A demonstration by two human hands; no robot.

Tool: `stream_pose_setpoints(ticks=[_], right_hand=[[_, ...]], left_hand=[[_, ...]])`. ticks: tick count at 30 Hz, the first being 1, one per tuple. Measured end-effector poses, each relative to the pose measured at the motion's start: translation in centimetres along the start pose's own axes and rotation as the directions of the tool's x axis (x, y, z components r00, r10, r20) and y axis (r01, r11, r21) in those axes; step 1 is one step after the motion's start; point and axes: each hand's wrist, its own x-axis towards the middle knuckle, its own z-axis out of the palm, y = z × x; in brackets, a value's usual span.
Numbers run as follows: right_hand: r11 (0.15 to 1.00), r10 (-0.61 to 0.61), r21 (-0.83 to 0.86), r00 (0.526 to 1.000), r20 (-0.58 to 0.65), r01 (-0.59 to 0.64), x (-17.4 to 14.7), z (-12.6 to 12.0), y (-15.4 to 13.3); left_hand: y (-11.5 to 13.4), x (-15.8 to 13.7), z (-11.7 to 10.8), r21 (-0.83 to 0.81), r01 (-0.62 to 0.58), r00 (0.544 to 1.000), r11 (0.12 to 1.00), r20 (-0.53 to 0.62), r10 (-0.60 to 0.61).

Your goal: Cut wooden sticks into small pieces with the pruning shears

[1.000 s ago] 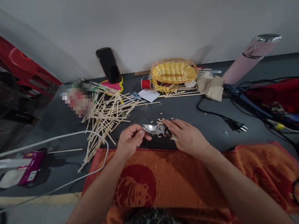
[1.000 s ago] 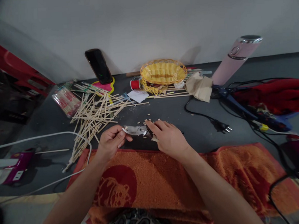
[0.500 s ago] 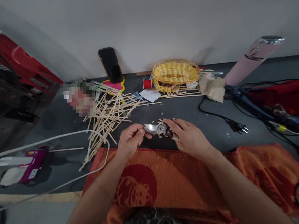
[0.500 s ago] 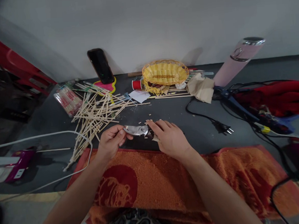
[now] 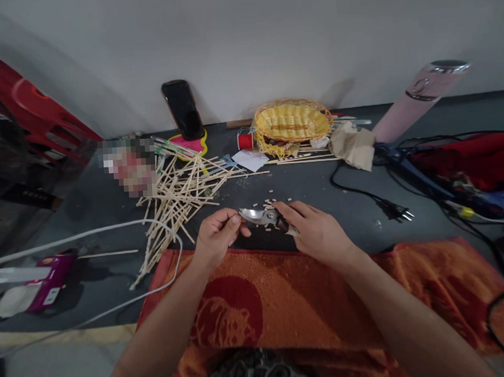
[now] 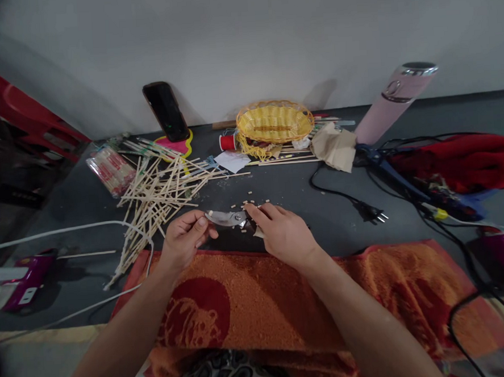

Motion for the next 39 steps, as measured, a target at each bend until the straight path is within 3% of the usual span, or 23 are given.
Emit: stream_pose_setpoints(ticks=[6,9,19,29,35,39], right_hand=[[1.0,0.021,0.021,1.0,0.012,-0.021,0.0,0.4,0.3],[1.0,-0.006,0.02,1.0,0.02,0.005,0.2,0.6,0.6],[0.998,-0.033,0.053,0.999,0.014,0.032,0.4,0.3,0.6],[0.999,-0.021,0.042,0.999,0.046,0.019,0.3,-0.1,0.0],[0.996,-0.076,0.045,0.997,0.028,0.075,0.4,0.0,1.5],[0.997,0.068,-0.034,0.997,-0.045,-0.07,0.3,-0.3,3.0]], left_hand=[[0.2,-0.1,0.3,0.191,-0.085,0.995,0.978,-0.04,0.094],[0.3,0.0,0.2,0.202,-0.1,0.995,0.974,-0.009,0.104],[0.1,0.0,-0.4,0.037,0.055,0.996,0.998,0.065,-0.057],[0.1,0.0,-0.6,-0.141,0.135,0.985,0.981,0.123,-0.118],[0.5,-0.1,-0.5,-0.294,0.203,0.968,0.934,0.205,-0.145],[0.7,0.1,-0.8,-0.416,0.183,0.974,0.891,0.198,-0.108]])
